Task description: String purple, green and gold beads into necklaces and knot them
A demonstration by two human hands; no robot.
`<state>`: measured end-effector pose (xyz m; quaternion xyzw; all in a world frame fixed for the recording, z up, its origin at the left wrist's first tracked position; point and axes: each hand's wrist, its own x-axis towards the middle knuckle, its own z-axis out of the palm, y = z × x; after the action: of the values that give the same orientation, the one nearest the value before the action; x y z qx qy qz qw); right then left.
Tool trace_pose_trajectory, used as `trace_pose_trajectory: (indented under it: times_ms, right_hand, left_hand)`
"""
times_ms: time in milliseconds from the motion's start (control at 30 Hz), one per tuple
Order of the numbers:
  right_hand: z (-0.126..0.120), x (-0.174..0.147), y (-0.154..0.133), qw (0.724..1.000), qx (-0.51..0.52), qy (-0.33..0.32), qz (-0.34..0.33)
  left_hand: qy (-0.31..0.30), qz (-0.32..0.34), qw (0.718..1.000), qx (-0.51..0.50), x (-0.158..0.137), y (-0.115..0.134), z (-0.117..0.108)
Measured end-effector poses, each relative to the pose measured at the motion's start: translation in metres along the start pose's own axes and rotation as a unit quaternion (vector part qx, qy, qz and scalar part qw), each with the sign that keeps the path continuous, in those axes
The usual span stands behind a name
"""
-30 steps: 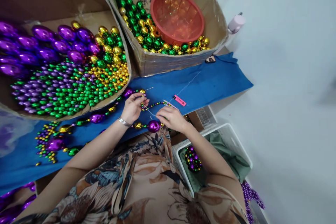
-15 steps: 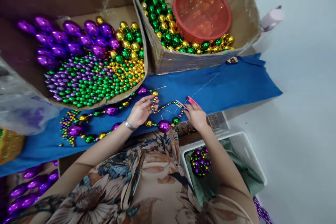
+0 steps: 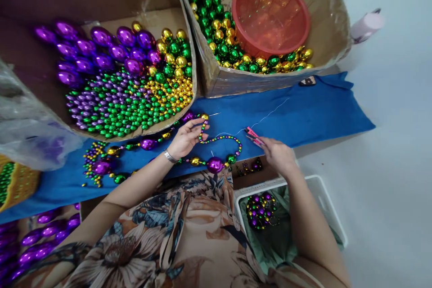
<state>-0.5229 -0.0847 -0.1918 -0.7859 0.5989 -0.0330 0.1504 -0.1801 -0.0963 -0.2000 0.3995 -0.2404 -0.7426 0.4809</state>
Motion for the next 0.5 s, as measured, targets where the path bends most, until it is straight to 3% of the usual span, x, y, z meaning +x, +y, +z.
trace_pose_trajectory:
  times_ms: [100,233,300,500]
  right_hand:
    - [-0.01,-0.003,-0.013,0.986,0.163,-0.017,0.039]
    - [-0.004,0.005,-0.049,0.927,0.362,-0.068,0.066]
    - [0.0,0.012,-0.068,0.925,0.369,-0.071,0.052]
    - [0.006,0.028,-0.103,0.969,0.244,-0.023,-0.038]
  left_hand:
    - [-0.012,-0.012,1.0,0.013,-0.003,0.0,0.0]
    - [-0.014,-0.023,0.999,0.02,-0.006,0.0,0.002]
    - [-0.003,-0.038,0.999,0.007,-0.006,-0.001,0.003]
    - [0.013,-0.035,0.999,-0.028,-0.005,-0.004,0.004]
